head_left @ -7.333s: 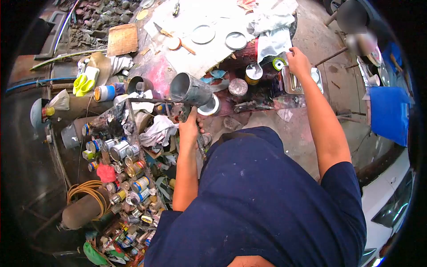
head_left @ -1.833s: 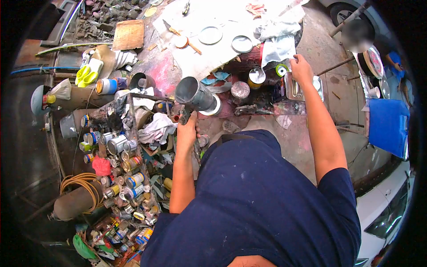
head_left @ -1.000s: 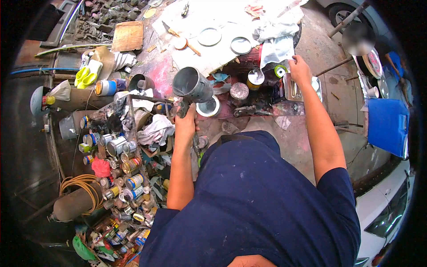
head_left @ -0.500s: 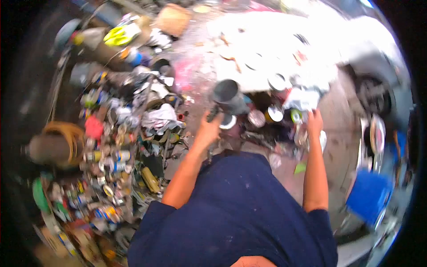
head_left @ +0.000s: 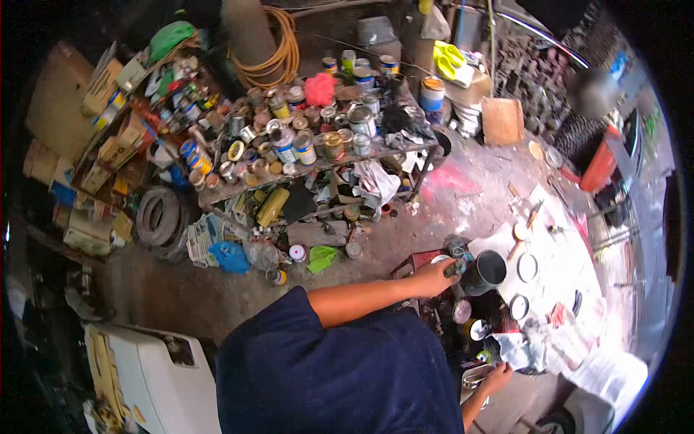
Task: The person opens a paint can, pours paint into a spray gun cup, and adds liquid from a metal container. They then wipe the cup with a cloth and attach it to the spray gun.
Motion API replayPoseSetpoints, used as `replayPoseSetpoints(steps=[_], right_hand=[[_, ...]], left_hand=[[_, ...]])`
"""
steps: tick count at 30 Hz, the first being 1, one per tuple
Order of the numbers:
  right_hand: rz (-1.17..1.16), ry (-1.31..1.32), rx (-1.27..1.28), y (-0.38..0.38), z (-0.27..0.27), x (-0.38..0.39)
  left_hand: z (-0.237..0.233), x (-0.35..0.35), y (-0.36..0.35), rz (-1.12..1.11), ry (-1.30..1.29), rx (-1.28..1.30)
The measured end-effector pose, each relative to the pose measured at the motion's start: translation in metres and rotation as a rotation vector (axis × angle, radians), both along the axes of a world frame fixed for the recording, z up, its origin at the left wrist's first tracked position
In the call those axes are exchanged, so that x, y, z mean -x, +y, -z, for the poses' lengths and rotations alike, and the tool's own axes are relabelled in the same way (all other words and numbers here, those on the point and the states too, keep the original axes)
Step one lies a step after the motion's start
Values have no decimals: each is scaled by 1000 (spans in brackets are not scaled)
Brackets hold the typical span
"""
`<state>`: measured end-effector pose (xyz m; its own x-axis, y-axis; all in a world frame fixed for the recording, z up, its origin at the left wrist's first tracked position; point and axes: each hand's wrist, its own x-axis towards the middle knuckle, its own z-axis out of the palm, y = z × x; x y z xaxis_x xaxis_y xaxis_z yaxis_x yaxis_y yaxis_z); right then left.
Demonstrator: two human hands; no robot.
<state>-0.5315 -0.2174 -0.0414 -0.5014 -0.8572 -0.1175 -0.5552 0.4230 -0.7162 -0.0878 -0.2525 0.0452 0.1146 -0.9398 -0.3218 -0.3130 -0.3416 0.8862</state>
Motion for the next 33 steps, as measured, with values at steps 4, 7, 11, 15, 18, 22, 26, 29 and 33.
replayPoseSetpoints(steps=[4, 7, 11, 15, 18, 22, 26, 29, 33], right_hand=[[-22, 65, -5, 1, -10, -8], [-63, 174, 31, 1, -9, -4], [-63, 174, 65, 6, -27, -18], [-24, 149, 157, 8, -22, -15], [47, -140, 394, 9, 19, 10], [90, -541, 497, 19, 33, 8], [12, -499, 761, 17, -83, -52], [34, -652, 852, 17, -164, -86], [-44, -768, 959, 22, -204, -100]], left_hand=[[13, 8, 3, -70, 2, 18], [24, 13, -1, -98, 9, 55], [23, 21, 6, -127, -10, 48], [25, 25, 6, -162, 42, -28], [0, 21, 13, -144, 60, -113], [2, 14, 9, -78, 5, -131], [4, 16, 16, -238, 234, -250], [11, 7, 16, -147, 288, -198], [-3, 16, 15, -187, 317, -191]])
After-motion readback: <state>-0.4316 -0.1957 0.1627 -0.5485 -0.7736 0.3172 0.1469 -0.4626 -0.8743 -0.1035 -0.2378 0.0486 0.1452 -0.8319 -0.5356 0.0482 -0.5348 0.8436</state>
